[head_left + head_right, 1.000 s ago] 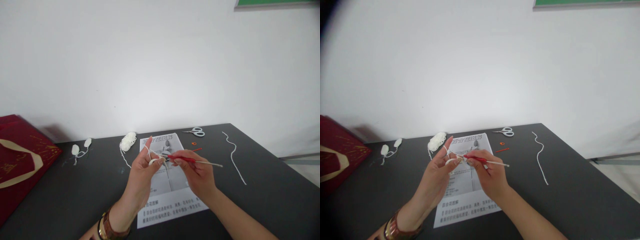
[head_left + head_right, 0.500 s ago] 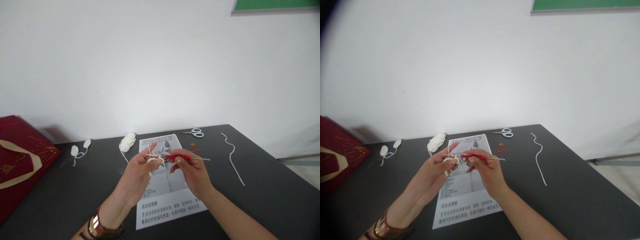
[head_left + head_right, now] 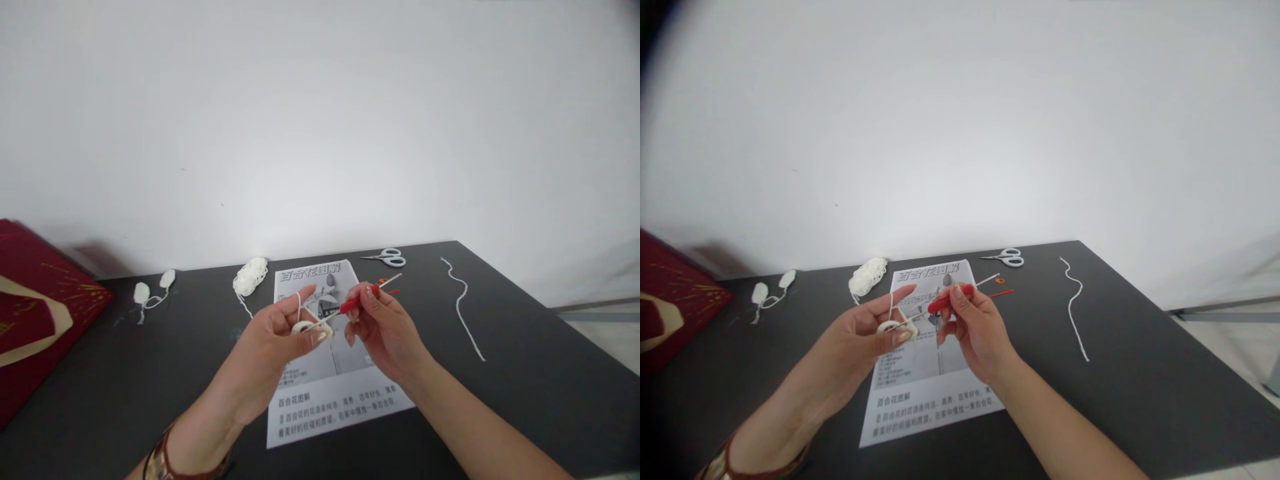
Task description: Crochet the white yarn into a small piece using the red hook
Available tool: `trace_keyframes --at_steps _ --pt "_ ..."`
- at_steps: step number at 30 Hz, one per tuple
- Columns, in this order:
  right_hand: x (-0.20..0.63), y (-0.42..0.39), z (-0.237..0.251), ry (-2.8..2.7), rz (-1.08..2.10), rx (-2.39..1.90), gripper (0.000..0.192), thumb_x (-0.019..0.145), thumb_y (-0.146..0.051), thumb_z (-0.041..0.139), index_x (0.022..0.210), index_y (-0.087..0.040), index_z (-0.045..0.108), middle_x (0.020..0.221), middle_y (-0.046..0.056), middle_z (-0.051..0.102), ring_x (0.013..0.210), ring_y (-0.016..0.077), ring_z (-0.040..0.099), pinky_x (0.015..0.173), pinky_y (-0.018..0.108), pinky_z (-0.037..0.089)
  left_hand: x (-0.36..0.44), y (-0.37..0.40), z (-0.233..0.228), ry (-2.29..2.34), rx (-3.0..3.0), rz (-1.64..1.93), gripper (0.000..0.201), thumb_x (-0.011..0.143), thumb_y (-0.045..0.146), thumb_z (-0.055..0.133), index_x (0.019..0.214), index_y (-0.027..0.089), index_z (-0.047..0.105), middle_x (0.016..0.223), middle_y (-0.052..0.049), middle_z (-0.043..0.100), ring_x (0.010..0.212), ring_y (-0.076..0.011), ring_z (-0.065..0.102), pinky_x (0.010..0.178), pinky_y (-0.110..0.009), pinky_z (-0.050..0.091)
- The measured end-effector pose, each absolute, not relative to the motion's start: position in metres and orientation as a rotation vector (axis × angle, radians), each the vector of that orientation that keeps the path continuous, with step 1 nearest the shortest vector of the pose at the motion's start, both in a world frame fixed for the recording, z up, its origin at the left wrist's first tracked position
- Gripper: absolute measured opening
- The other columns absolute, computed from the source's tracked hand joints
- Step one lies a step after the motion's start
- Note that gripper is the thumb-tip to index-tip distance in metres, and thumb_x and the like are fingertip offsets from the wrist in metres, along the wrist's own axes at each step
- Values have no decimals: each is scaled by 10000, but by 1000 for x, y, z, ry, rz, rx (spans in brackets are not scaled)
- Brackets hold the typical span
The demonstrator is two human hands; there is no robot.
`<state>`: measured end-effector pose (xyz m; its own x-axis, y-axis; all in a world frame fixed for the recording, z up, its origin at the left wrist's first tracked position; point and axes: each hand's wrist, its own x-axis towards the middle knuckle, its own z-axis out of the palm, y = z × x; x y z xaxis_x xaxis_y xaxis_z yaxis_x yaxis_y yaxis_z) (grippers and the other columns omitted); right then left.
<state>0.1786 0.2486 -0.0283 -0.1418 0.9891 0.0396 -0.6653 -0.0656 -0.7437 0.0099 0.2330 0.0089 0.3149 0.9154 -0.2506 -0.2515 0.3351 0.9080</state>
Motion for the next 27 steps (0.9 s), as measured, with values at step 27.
trace_keyframes --at_steps 27 --pt "203 248 -13 -1200 1194 -602 201 824 -338 642 696 -183 659 656 4 588 536 111 470 467 242 394 9 237 2 998 1016 870 537 666 117 749 1183 204 631 694 0 677 646 -152 590 711 -293 393"
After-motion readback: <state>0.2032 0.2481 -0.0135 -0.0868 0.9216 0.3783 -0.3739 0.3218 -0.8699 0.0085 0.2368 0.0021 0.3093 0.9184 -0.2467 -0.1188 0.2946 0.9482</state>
